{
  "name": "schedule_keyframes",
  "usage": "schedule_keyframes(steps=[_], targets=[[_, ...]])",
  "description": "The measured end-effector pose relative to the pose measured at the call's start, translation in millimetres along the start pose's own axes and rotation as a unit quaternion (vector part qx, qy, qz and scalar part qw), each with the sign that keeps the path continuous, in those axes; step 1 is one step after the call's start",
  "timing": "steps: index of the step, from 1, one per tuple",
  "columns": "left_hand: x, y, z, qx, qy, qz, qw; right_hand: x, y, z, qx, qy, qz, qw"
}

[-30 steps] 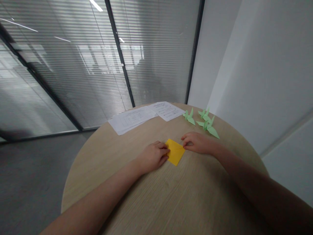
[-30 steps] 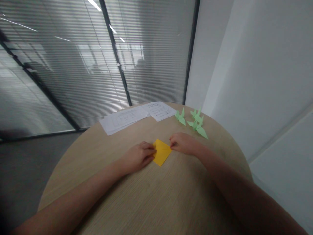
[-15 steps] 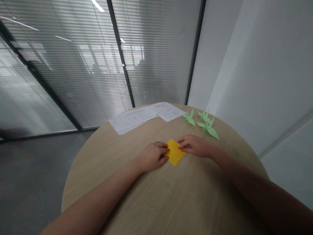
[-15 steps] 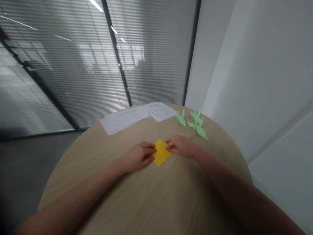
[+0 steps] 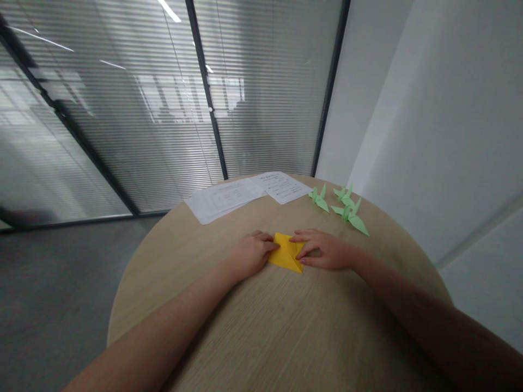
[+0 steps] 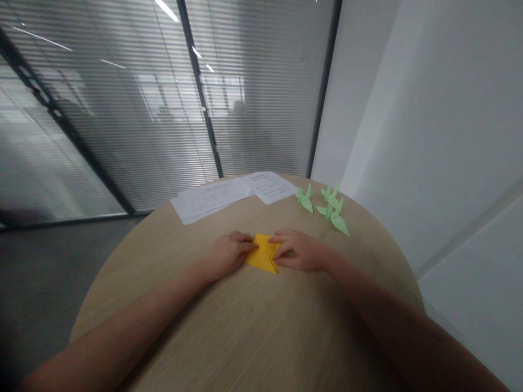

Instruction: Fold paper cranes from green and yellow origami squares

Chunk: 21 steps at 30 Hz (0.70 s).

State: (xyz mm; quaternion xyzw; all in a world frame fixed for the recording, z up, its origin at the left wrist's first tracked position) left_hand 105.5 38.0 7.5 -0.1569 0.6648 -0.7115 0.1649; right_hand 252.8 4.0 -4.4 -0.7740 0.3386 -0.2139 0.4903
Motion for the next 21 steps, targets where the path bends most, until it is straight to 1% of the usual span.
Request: schedule_keyframes(steps=[4, 7, 9, 14, 21], targets=[[-0.8, -1.0, 5.8, -0.021, -0.006, 0.011, 1.000, -5.4, 3.0, -5.7, 0.014, -0.020, -0.002, 1.000], [-1.5, -3.1, 10.3, -0.035, -0.007, 0.019, 0.999, -10.1, 3.5, -8.1, 0.022, -0.027, 0.012, 0.999], [-2.3, -2.1, 13.8, -0.032, 0.000, 0.011, 0.999, -12.2, 3.4, -8.8, 0.024, -0.029, 0.029, 0.999], [-2.5, 0.4, 22.2, -0.002, 0.015, -0.005, 1.000, -14.0, 3.3, -7.8, 0.043, 0.000, 0.067, 0.997], [-1.4, -2.4, 23.2, 0.011, -0.035, -0.011, 0.999, -15.7, 2.8, -5.8, 0.065, 0.042, 0.084, 0.993]])
Point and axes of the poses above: each hand's wrist, its own x-axis away from the middle knuckle, its own y-axis out of the palm, z = x × y, the point moved 9 cm from there along -x, towards the middle knuckle, and after that the axes turned 14 degrees about -z, right-handed, at the moved point
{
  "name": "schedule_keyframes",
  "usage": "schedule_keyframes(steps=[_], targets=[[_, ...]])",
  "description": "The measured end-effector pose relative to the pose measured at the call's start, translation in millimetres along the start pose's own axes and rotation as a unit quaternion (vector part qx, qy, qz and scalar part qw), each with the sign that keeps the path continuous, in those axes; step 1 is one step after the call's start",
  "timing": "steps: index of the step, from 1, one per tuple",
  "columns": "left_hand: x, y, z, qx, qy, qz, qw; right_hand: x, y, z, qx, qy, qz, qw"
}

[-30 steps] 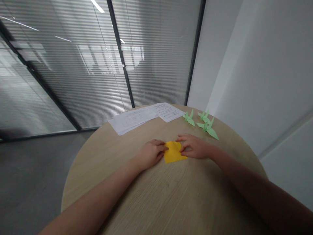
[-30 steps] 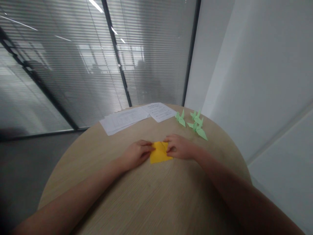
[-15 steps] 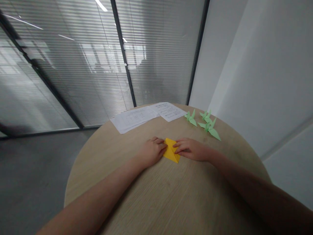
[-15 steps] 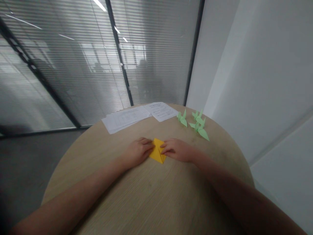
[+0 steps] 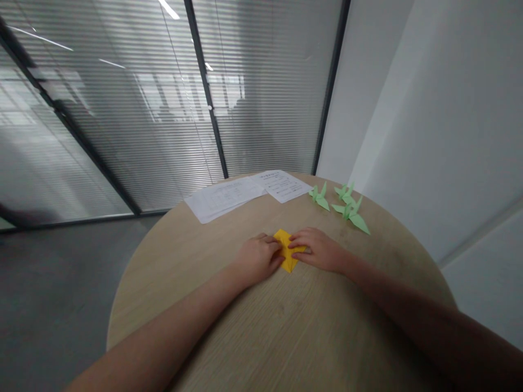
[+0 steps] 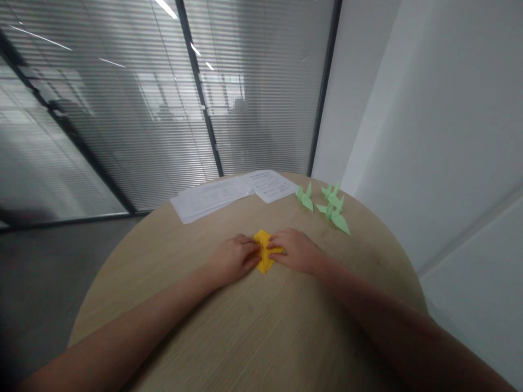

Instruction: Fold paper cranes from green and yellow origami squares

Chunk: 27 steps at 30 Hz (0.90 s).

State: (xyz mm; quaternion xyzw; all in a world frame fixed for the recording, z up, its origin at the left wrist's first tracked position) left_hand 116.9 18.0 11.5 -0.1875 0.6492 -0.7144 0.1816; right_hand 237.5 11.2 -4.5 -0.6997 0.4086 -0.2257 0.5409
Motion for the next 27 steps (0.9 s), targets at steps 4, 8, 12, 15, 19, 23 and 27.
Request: schedule_keyframes(steps=[4, 8, 12, 15, 19, 23, 27], targets=[[2.5, -3.5, -2.2, 0.013, -0.033, 0.013, 0.999, -2.5, 2.7, 8.6, 0.009, 0.058, 0.015, 0.998], [4.6, -4.5, -3.1, 0.025, -0.068, 0.004, 0.997, -4.2, 5.5, 5.8, 0.017, 0.070, -0.006, 0.997], [6.4, -4.8, -2.7, 0.017, -0.097, -0.003, 0.995, -1.1, 2.1, 2.5, 0.024, 0.096, -0.028, 0.995], [7.1, -4.1, -1.7, 0.004, -0.114, -0.007, 0.993, 2.7, -1.4, 0.2, 0.032, 0.126, -0.034, 0.991], [8.3, -3.6, 0.1, -0.004, -0.124, -0.001, 0.992, 6.4, -4.7, -4.9, 0.063, 0.158, -0.039, 0.985], [10.9, -1.7, -4.2, 0.000, -0.136, 0.007, 0.991, 7.2, -2.7, -9.1, 0.073, 0.176, -0.050, 0.980], [12.8, 1.0, -11.3, 0.010, -0.148, 0.005, 0.989, 6.7, 5.2, -10.0, 0.077, 0.174, -0.055, 0.980]])
Point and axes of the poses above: each hand's wrist, its own x-axis away from the middle knuckle, its own y-axis out of the palm, z = x × y, the point moved 9 cm from there along -x, towards the middle knuckle, and after that the axes turned 14 degrees about -z, right-handed, at the moved point
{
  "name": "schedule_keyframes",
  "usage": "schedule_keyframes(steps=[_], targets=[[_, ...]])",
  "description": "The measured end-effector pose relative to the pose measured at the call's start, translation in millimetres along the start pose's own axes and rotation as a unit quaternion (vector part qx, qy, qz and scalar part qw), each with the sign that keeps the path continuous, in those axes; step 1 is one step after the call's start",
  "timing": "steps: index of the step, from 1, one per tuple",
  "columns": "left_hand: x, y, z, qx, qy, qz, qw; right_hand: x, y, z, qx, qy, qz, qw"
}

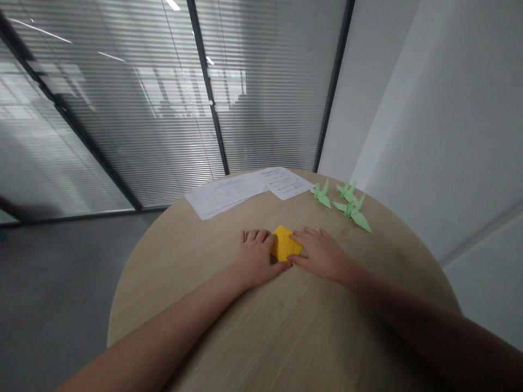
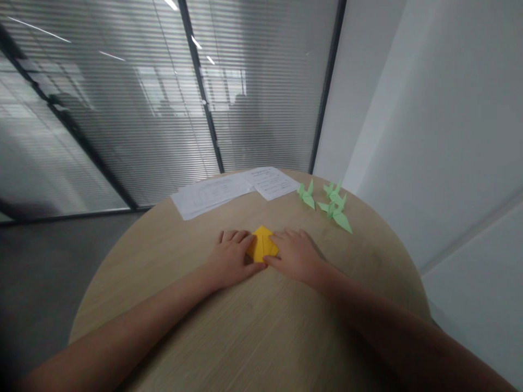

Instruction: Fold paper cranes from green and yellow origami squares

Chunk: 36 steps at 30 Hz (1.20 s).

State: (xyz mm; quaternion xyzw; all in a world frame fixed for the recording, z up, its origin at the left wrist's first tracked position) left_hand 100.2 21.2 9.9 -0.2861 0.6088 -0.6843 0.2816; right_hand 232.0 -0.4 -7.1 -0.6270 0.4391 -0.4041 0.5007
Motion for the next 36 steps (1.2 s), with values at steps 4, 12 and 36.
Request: schedule_keyframes(steps=[4, 12, 36], targets=[[-0.9, 1.1, -2.0, 0.012, 0.000, -0.004, 1.000, -2.0, 11.4, 4.8, 0.008, 0.012, 0.006, 1.000], [-2.8, 7.6, -6.2, 0.020, -0.010, -0.005, 1.000, -5.4, 22.2, 9.5, 0.012, 0.035, 0.002, 0.999], [-24.0, 4.6, -49.8, 0.432, 0.021, 0.040, 0.901, -24.1, 12.3, 38.7, -0.477, -0.025, 0.063, 0.876]])
Point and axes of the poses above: each hand's wrist, its own x-axis away from the middle knuckle, its own y-axis out of the palm, z = x × y, the point moved 9 cm from there along -x, towards the middle knuckle, and after that the axes turned 14 degrees about -z, right-handed, at the moved point
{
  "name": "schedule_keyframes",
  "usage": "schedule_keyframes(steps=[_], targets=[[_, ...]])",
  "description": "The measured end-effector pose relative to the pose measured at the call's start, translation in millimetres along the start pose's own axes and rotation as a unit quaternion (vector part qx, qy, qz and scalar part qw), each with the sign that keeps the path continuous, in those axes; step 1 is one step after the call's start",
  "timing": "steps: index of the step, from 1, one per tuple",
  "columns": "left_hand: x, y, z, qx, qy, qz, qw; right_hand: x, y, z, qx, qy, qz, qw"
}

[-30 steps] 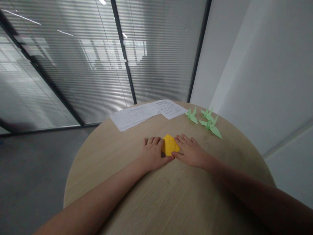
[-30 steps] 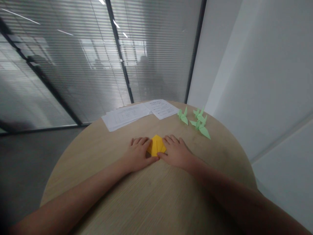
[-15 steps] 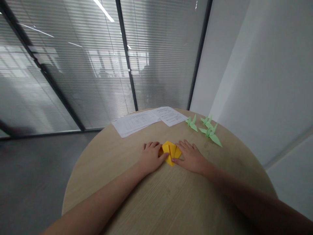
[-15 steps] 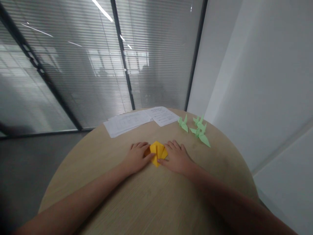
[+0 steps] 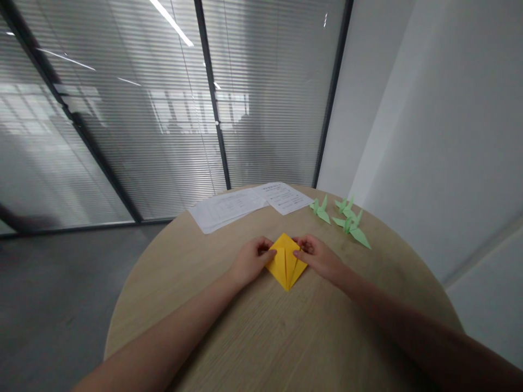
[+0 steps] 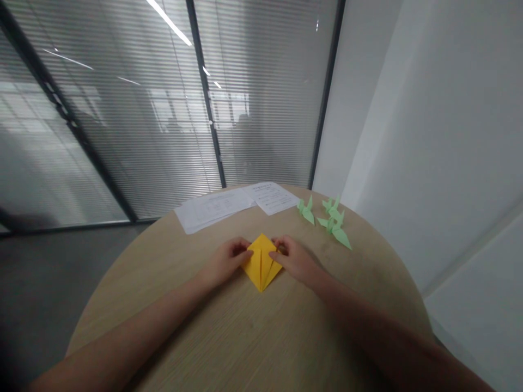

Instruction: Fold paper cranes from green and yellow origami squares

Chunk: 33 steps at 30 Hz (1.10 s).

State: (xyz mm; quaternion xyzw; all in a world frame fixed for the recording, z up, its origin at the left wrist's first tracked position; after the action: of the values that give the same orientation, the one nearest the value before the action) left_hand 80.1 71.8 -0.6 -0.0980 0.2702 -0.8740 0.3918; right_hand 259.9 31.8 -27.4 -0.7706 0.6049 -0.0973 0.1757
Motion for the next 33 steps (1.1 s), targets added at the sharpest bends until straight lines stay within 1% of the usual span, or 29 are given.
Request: schedule_keyframes(steps=[2, 5, 7, 9, 12, 16, 21, 23, 26, 31, 33], targets=[[-2.1, 2.6, -4.7, 0.072, 0.006, -0.010, 0.997, -0.1, 1.2, 2.6, -0.088, 0.005, -0.011, 0.996], [-3.4, 5.4, -11.7, 0.150, -0.004, -0.012, 0.989, 2.0, 2.7, 4.1, -0.177, 0.009, -0.014, 0.984], [-3.1, 6.5, -14.3, 0.175, -0.015, -0.011, 0.984, 2.7, 6.7, 4.9, -0.214, 0.015, -0.027, 0.976], [-2.6, 7.8, -13.8, 0.180, -0.021, -0.014, 0.983, 2.3, 12.3, 5.4, -0.230, 0.024, -0.048, 0.972], [-2.1, 12.7, -11.2, 0.186, -0.025, -0.033, 0.982, 0.6, 20.7, 4.4, -0.244, 0.020, -0.075, 0.967], [-2.1, 27.0, -11.0, 0.217, -0.035, -0.078, 0.972, 0.0, 23.2, 4.1, -0.244, 0.006, -0.061, 0.968], [-2.4, 28.9, -15.9, 0.179, -0.041, -0.054, 0.982, 0.5, 28.0, 6.4, -0.235, 0.009, -0.065, 0.970], [-2.8, 28.8, -15.8, 0.181, -0.035, -0.053, 0.981, -0.4, 26.8, 5.4, -0.225, -0.004, -0.059, 0.973], [-2.6, 26.0, -13.0, 0.201, -0.021, -0.048, 0.978, -2.2, 22.6, 5.0, -0.208, -0.024, -0.044, 0.977], [-0.9, 24.1, -8.5, 0.268, -0.010, -0.048, 0.962, -3.5, 16.5, 13.4, -0.212, -0.010, -0.011, 0.977], [-0.4, 24.4, -8.9, 0.292, -0.012, -0.047, 0.955, -2.9, 14.8, 13.2, -0.207, -0.012, -0.004, 0.978]])
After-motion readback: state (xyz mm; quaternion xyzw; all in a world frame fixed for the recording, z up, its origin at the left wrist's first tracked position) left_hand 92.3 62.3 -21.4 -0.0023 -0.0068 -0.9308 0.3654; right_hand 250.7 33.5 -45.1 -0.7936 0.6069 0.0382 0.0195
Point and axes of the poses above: each hand's wrist, its own x-axis away from the middle knuckle, its own y-axis out of the palm, z = x × y, the point moved 9 cm from there along -x, towards the middle knuckle, and after that the axes turned 14 degrees about -z, right-handed, at the moved point
